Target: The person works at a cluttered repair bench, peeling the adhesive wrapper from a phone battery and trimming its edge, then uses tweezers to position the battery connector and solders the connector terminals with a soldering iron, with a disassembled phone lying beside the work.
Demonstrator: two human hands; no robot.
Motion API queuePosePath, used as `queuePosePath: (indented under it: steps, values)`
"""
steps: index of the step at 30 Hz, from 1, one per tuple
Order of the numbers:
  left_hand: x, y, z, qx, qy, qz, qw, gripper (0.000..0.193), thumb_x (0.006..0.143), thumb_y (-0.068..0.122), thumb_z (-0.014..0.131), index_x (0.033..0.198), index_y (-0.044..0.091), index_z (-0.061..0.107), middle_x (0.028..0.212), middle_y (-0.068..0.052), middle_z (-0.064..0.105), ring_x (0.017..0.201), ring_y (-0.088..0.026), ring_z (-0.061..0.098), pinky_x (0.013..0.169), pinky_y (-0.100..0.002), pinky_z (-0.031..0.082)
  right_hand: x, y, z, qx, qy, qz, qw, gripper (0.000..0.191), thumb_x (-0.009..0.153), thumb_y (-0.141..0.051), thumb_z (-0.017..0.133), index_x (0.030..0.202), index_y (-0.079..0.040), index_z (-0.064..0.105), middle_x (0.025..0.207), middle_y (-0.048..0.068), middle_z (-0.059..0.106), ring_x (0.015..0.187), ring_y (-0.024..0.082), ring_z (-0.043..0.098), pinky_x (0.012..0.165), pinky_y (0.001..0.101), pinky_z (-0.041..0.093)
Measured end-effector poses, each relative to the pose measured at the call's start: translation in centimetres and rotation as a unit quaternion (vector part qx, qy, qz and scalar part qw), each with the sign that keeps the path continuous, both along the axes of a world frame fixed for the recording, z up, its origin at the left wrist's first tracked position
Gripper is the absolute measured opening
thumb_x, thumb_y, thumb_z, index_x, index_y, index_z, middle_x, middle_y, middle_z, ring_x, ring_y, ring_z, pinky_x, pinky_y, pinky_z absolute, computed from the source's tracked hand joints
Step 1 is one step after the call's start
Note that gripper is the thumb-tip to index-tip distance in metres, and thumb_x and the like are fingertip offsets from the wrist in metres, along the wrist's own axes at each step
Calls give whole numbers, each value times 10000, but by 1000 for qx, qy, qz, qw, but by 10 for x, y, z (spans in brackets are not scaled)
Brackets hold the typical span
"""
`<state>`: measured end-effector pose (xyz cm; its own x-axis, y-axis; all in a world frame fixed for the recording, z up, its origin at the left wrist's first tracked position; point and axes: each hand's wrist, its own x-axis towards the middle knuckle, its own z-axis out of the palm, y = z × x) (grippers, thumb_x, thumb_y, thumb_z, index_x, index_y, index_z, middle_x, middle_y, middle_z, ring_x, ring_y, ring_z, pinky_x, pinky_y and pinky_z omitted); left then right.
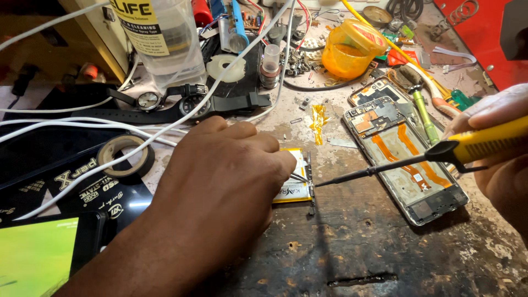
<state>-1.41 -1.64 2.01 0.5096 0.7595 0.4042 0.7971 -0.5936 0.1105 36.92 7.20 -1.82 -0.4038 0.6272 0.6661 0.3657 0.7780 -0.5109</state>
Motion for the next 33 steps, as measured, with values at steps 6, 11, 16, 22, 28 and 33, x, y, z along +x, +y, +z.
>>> queuePosePath:
  steps: [6, 11, 16, 22, 28, 33]
  values:
    - [1, -1, -1, 10, 3, 0, 1000, 75, 731, 99, 670, 758, 158, 706, 804, -44, 709, 908, -275, 678, 806, -462, 461, -4, -8, 6, -36, -17, -2, 999, 529, 1278, -479, 248, 1042, -80, 503, 910, 105, 634, 836, 168, 720, 1071, 405, 532]
    - [2, -2, -1, 14, 6, 0, 1000, 72, 756, 114, 665, 746, 169, 710, 817, -41, 709, 921, -264, 678, 804, -460, 460, -10, -11, 11, -30, -40, -12, 999, 539, 1259, -499, 235, 1053, -69, 487, 919, 117, 622, 874, 179, 706, 1134, 465, 498]
    - [1, -2, -2, -2, 10, 4, 1000, 80, 772, 117, 659, 741, 168, 712, 815, -42, 708, 920, -266, 676, 802, -468, 454, -15, -5, 11, -40, -28, -24, 999, 534, 1217, -525, 249, 1095, -59, 479, 893, 113, 611, 885, 188, 695, 1171, 497, 486]
    - [3, -2, -2, 16, 6, -2, 1000, 70, 746, 108, 660, 747, 159, 709, 822, -45, 710, 929, -266, 677, 815, -462, 460, -19, -5, 12, -38, -8, -12, 999, 519, 1239, -508, 308, 1058, -55, 484, 899, 106, 606, 870, 188, 680, 1089, 446, 523]
    - [5, -4, 1, 11, -1, -2, 1000, 74, 719, 95, 662, 739, 146, 712, 777, -56, 702, 895, -269, 678, 819, -460, 462, -2, 8, -6, -32, 31, 5, 999, 515, 1261, -491, 366, 1022, -51, 490, 904, 99, 600, 856, 189, 664, 1007, 394, 559]
    - [11, -4, 3, 44, -31, -1, 999, 69, 721, 106, 662, 673, 132, 703, 720, -84, 688, 843, -282, 679, 768, -463, 457, 36, 43, -40, -12, 48, 22, 999, 489, 1317, -435, 373, 1031, -61, 507, 905, 100, 581, 795, 169, 635, 886, 334, 557]
